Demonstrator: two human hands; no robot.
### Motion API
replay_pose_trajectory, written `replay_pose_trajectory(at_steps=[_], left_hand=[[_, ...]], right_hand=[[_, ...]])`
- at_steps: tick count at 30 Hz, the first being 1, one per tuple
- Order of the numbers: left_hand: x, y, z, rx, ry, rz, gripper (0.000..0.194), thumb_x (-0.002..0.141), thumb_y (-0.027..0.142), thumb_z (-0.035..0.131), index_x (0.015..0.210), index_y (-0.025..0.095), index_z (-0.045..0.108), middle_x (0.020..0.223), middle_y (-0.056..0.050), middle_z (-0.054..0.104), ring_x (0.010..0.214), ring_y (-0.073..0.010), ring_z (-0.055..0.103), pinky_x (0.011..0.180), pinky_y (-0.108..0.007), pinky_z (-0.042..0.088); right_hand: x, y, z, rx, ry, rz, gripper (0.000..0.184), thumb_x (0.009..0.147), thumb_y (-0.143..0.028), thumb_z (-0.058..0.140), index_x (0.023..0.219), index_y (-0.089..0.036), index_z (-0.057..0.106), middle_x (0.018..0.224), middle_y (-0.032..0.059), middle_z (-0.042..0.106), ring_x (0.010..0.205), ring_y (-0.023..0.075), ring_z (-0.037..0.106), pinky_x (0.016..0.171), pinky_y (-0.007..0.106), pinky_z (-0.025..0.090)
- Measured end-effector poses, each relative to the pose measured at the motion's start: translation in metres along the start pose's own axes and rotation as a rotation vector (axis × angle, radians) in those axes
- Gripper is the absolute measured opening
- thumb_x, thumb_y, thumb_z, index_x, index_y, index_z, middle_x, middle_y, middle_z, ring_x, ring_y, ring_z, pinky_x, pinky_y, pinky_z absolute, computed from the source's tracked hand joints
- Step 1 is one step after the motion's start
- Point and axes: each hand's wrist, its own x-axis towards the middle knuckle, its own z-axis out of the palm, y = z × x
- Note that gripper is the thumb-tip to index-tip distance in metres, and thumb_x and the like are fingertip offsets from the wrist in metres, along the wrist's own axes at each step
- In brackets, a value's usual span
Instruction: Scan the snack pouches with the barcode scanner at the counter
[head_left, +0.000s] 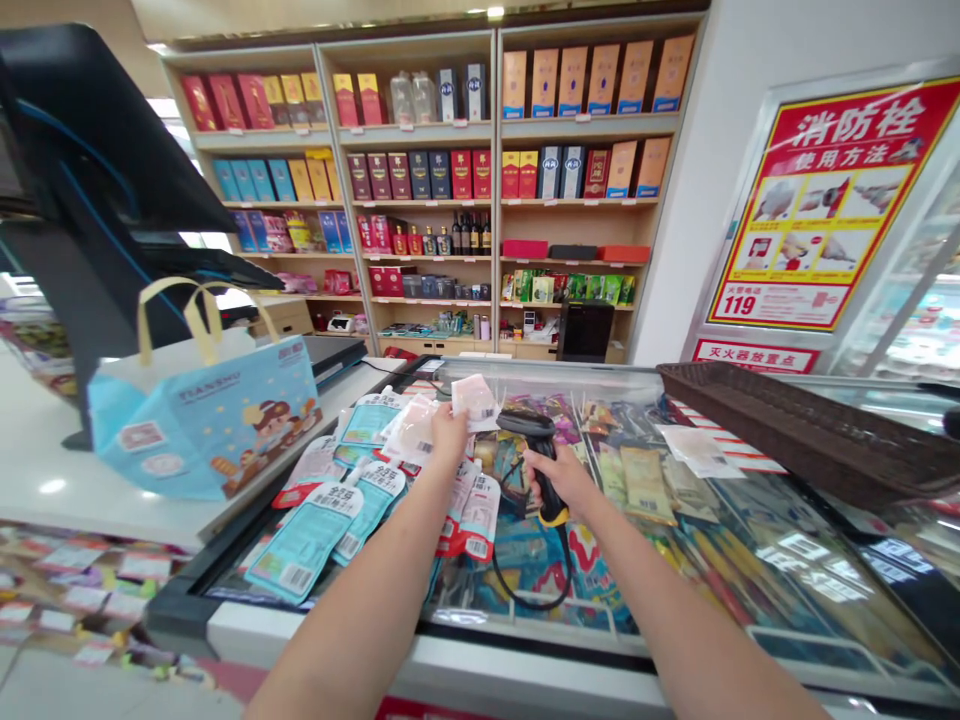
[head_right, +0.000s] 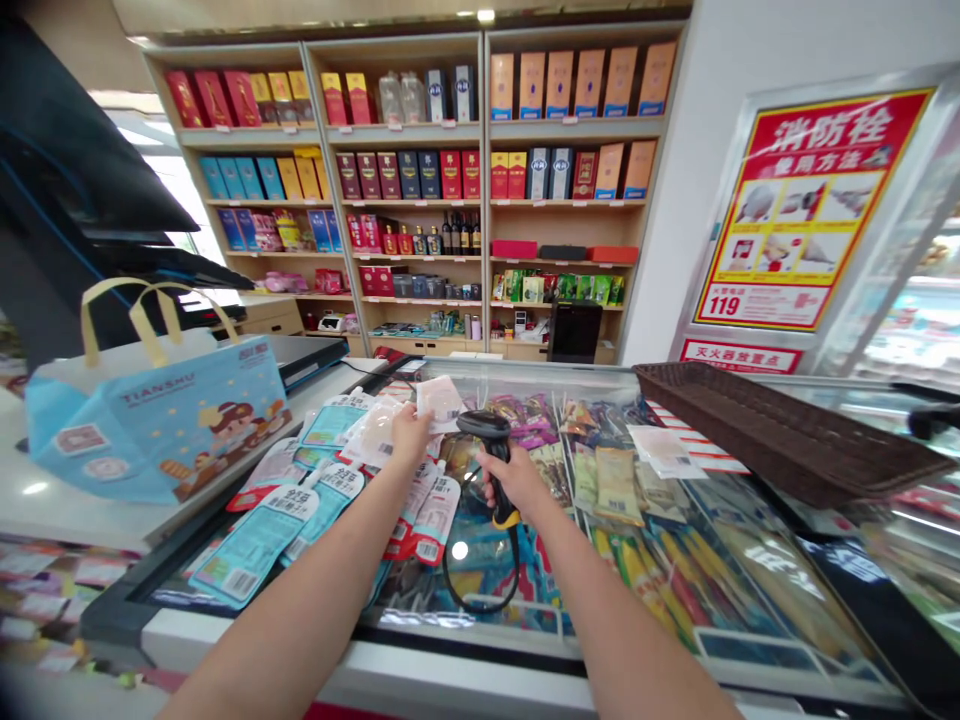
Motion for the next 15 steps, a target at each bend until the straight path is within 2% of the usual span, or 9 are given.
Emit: replay_pose_trajectory(at_steps=[6, 15], left_hand=[[0.0022, -0.0031, -0.0017, 0.041, 0.015, 0.005, 0.026, 0.075, 0.024, 0.057, 0.098, 0.015, 0.065, 0.082, -0.007, 0.071, 0.078, -0.0194, 0.066, 0.071, -0.030, 0.051], [-0.0060, 0.0054, -0.0059, 0.083, 0.002, 0.057, 0.024, 0.075, 0.025, 0.056, 0.094, 0.014, 0.065, 0.081, -0.006, 0.070, 0.077, -0.0196, 0.065, 0.072, -0.030, 0.050]], right_hand=[[-0.0023, -0.0023, 0.0046, -0.073, -0.018, 0.035, 0.036, 0.062, -0.049, 0.071, 0.067, -0.019, 0.051, 0.044, -0.0068, 0.050, 0.033, 0.0076, 0.043, 0.035, 0.022, 0.040], [0.0017, 0.0050, 0.0015, -0.117, -0.053, 0.041, 0.035, 0.066, -0.048, 0.067, 0.059, -0.018, 0.051, 0.038, -0.0046, 0.050, 0.031, 0.0081, 0.043, 0.036, 0.022, 0.040]])
